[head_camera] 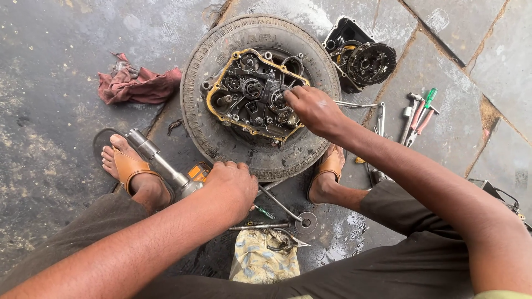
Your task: The person sits on the ground with a motorcycle engine crankcase resting on a tire and disassembles it. They unscrew fasteners with a screwdriver, use a cordless impact driver on bolts, lift off the outer casing cover, wipe parts with a rag, and handle internal components and a bracket by hand.
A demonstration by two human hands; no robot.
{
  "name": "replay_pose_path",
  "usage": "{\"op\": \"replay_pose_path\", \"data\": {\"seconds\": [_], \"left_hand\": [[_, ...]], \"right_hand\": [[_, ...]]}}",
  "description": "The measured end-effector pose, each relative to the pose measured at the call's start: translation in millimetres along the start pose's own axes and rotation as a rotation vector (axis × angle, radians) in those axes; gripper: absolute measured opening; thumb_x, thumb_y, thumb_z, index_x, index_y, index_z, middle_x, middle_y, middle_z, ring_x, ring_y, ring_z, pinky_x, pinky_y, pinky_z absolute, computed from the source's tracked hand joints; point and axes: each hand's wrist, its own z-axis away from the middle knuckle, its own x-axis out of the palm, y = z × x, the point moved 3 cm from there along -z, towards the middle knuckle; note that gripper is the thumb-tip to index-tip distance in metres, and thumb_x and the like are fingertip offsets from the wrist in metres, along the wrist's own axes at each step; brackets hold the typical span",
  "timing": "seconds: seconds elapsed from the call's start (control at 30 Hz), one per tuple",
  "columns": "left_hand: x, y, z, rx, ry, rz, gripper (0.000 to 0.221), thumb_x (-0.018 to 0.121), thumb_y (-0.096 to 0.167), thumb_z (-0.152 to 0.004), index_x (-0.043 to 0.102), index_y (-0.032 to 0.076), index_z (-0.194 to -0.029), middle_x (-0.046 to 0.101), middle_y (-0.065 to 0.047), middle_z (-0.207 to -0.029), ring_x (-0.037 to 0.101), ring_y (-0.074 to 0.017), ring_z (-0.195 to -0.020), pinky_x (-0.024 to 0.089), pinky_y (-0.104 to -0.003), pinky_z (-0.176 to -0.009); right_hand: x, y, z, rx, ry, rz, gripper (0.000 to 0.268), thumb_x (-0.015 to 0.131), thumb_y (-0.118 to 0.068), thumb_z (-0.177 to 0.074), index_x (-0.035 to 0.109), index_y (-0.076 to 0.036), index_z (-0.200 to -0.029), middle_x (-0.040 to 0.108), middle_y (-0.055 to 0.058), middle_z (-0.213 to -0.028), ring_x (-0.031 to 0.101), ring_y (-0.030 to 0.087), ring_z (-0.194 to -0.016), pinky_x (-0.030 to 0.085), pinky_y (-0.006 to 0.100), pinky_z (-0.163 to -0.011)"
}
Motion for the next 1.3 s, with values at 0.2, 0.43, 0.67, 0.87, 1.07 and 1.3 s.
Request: {"op": "replay_pose_path", "data": {"seconds": [0.2, 0.43, 0.67, 0.87, 1.07, 1.3], "left_hand": [[-1, -1, 5, 0.016, 0.03, -0.004, 0.058, 0.075, 0.044, -0.092, 0.063, 0.004, -0.133, 0.059, -0.021, -0.135, 0.057, -0.0361, -0.125, 0.049, -0.048, -0.101], [-4, 1, 8, 0.027, 0.03, -0.011, 0.06, 0.074, 0.045, -0.093, 0.062, 0.004, -0.134, 0.059, -0.021, -0.133, 0.057, -0.0364, -0.125, 0.049, -0.049, -0.101], [-3, 0, 9, 0.028, 0.038, -0.026, 0.06, 0.074, 0.046, -0.093, 0.062, 0.003, -0.134, 0.059, -0.022, -0.134, 0.058, -0.0371, -0.125, 0.049, -0.051, -0.102], [-3, 0, 8, 0.024, 0.032, -0.015, 0.059, 0.074, 0.044, -0.093, 0.063, 0.005, -0.134, 0.058, -0.021, -0.135, 0.057, -0.0367, -0.126, 0.049, -0.05, -0.102], [-2, 0, 7, 0.02, 0.001, -0.022, 0.06, 0.073, 0.046, -0.094, 0.062, 0.004, -0.135, 0.058, -0.021, -0.137, 0.056, -0.0361, -0.127, 0.048, -0.05, -0.103], [-2, 1, 6, 0.016, -0.004, -0.017, 0.059, 0.073, 0.045, -0.094, 0.062, 0.005, -0.135, 0.057, -0.021, -0.137, 0.056, -0.0358, -0.127, 0.048, -0.05, -0.104]], "right_hand": [[-11, 1, -4, -0.055, -0.073, -0.054, 0.029, 0.063, 0.003, -0.091, 0.068, 0.001, -0.12, 0.071, 0.017, -0.106, 0.069, 0.03, -0.102, 0.058, 0.041, -0.09], [-23, -3, -6, -0.15, -0.031, -0.112, 0.032, 0.063, 0.005, -0.084, 0.071, 0.002, -0.115, 0.071, 0.016, -0.119, 0.064, 0.03, -0.114, 0.057, 0.039, -0.094], [-5, 10, -8, -0.157, -0.048, -0.042, 0.026, 0.068, 0.0, -0.089, 0.075, -0.005, -0.113, 0.073, 0.012, -0.124, 0.067, 0.027, -0.118, 0.06, 0.036, -0.095], [-7, 9, -7, -0.151, -0.047, -0.021, 0.03, 0.069, 0.001, -0.088, 0.074, -0.005, -0.116, 0.073, 0.014, -0.122, 0.069, 0.028, -0.115, 0.06, 0.036, -0.092], [-13, 6, -8, -0.101, -0.019, -0.022, 0.025, 0.068, -0.001, -0.091, 0.074, -0.004, -0.115, 0.075, 0.014, -0.108, 0.071, 0.028, -0.103, 0.061, 0.038, -0.085], [1, 7, -8, 0.004, -0.114, -0.03, 0.011, 0.065, -0.002, -0.098, 0.072, 0.001, -0.106, 0.074, 0.016, -0.093, 0.071, 0.028, -0.091, 0.061, 0.039, -0.082]]}}
